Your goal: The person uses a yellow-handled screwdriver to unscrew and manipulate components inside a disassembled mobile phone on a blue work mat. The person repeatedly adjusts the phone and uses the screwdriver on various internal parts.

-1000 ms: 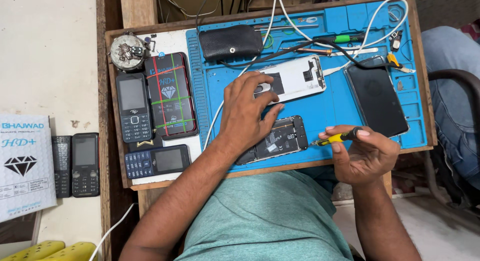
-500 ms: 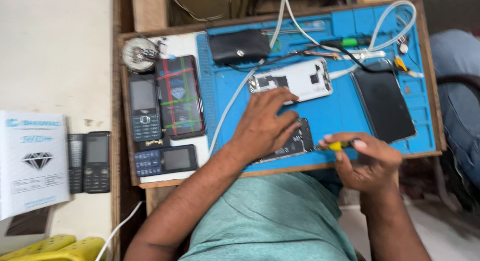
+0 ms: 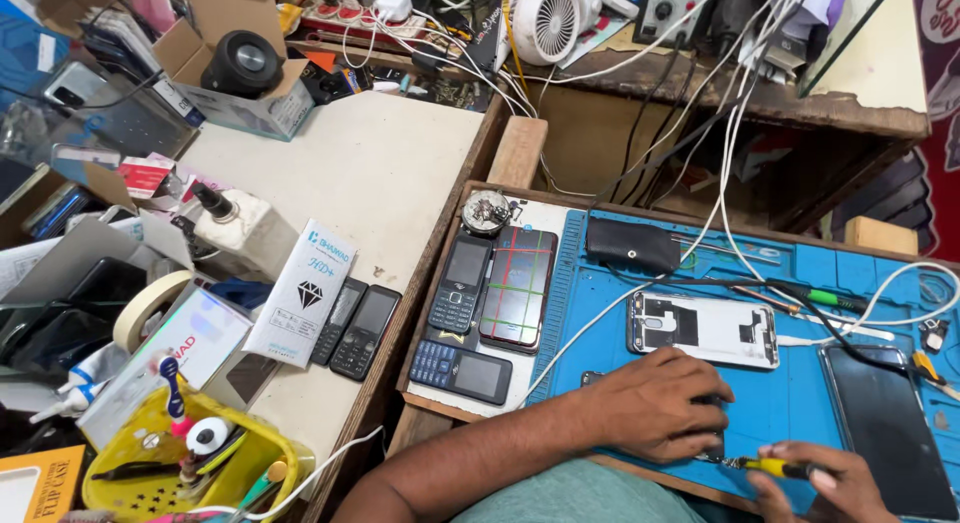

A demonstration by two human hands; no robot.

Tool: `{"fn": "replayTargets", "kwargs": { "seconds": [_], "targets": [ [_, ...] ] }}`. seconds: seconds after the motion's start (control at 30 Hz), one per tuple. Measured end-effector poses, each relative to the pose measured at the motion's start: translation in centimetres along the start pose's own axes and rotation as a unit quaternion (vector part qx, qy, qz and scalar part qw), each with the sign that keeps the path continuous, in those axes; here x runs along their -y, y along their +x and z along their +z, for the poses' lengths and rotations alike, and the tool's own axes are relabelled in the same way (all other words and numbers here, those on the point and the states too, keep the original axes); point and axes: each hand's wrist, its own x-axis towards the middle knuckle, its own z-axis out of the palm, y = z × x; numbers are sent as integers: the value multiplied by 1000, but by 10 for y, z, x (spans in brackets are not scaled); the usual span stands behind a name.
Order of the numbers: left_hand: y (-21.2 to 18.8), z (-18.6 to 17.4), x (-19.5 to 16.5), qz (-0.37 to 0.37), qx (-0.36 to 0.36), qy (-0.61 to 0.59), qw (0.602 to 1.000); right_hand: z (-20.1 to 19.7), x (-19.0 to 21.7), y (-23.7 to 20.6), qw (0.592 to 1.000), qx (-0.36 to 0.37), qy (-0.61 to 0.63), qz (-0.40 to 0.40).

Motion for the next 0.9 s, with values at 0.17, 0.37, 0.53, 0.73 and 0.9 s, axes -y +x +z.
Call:
{"fn": "replayTargets", "kwargs": {
  "seconds": [0.17, 0.37, 0.53, 0.73, 0.9],
  "targets": [
    [-1, 9, 10, -15, 27, 10, 999, 5, 8, 12, 993, 88, -45, 69],
    [-3, 14, 13, -21, 53, 6, 998, 10, 23, 4, 995, 59, -63, 46],
    [-2, 16, 13, -20, 53, 2, 998, 14, 14, 3, 987, 104, -119, 32],
    [-3, 17, 13, -23, 48, -1, 999, 3, 21, 5, 993, 75, -90, 3],
    [-1, 19, 16, -25, 57, 4, 998, 20, 11, 12, 976, 86, -173, -98]
  ]
}}
